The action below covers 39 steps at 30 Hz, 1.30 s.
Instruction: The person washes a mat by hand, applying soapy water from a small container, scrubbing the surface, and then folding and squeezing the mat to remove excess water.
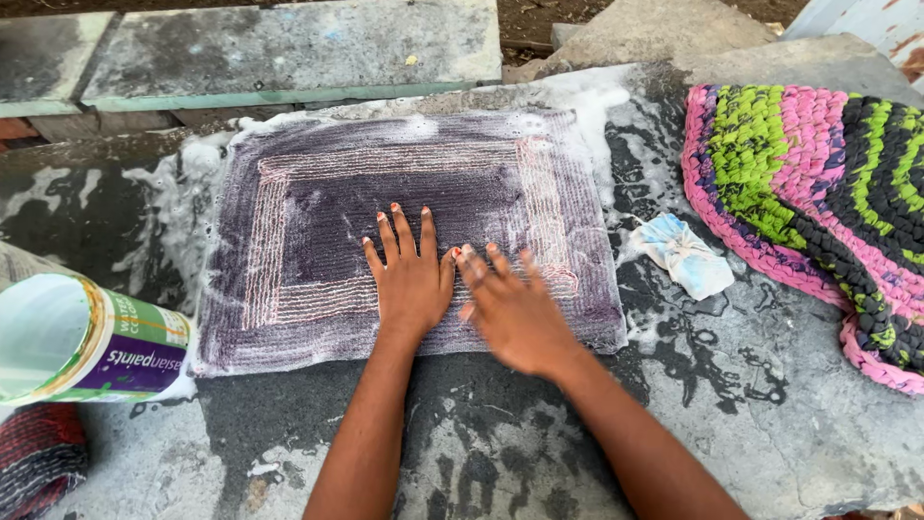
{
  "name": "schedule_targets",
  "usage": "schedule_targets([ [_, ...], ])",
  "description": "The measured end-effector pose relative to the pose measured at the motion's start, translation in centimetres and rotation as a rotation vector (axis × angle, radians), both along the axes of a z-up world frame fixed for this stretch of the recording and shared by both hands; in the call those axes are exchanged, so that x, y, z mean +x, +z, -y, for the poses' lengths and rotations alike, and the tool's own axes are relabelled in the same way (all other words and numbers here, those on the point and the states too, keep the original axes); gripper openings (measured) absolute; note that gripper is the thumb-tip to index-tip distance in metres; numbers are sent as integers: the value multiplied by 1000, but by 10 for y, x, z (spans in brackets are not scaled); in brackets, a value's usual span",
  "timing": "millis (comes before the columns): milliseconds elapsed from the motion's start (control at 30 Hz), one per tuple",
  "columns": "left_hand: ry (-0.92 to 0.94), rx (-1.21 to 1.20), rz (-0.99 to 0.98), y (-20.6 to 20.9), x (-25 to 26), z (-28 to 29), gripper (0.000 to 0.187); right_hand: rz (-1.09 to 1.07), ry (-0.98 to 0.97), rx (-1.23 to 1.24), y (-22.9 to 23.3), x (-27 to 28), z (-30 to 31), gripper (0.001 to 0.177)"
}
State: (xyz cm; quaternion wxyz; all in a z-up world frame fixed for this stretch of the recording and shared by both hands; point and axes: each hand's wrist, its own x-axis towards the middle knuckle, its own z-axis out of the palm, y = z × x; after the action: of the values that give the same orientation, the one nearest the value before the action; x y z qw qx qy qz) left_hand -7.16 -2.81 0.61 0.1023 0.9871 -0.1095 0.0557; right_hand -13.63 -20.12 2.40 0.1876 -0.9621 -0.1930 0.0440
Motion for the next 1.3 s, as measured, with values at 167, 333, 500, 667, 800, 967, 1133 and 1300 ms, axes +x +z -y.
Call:
schedule_targets([
  [167, -5, -62, -11, 3, -4, -1, 72, 83, -372, -180, 0, 40, 66, 72],
  [333, -12, -75, 20, 4, -2, -1, 73, 41, -301, 10, 2, 24, 46, 76],
  [500, -19, -102, 16, 3, -2, -2, 74, 135, -72, -58, -15, 15, 40, 34],
  [667, -14, -105, 28, 3, -3, -2, 74, 39, -379, -114, -5, 39, 83, 45],
  [800, -2, -83, 22, 7, -2, 1, 74, 197, -143, -24, -9, 10, 16, 48],
  [967, -16, -83, 17, 2, -1, -3, 74, 162, -321, -70, 7, 44, 62, 48],
  [1133, 0, -99, -2, 9, -3, 0, 73, 130, -261, -9, -9, 38, 55, 45],
  [1300, -13, -110, 20, 9, -2, -1, 73, 347, -22, 138, -37, 21, 41, 39],
])
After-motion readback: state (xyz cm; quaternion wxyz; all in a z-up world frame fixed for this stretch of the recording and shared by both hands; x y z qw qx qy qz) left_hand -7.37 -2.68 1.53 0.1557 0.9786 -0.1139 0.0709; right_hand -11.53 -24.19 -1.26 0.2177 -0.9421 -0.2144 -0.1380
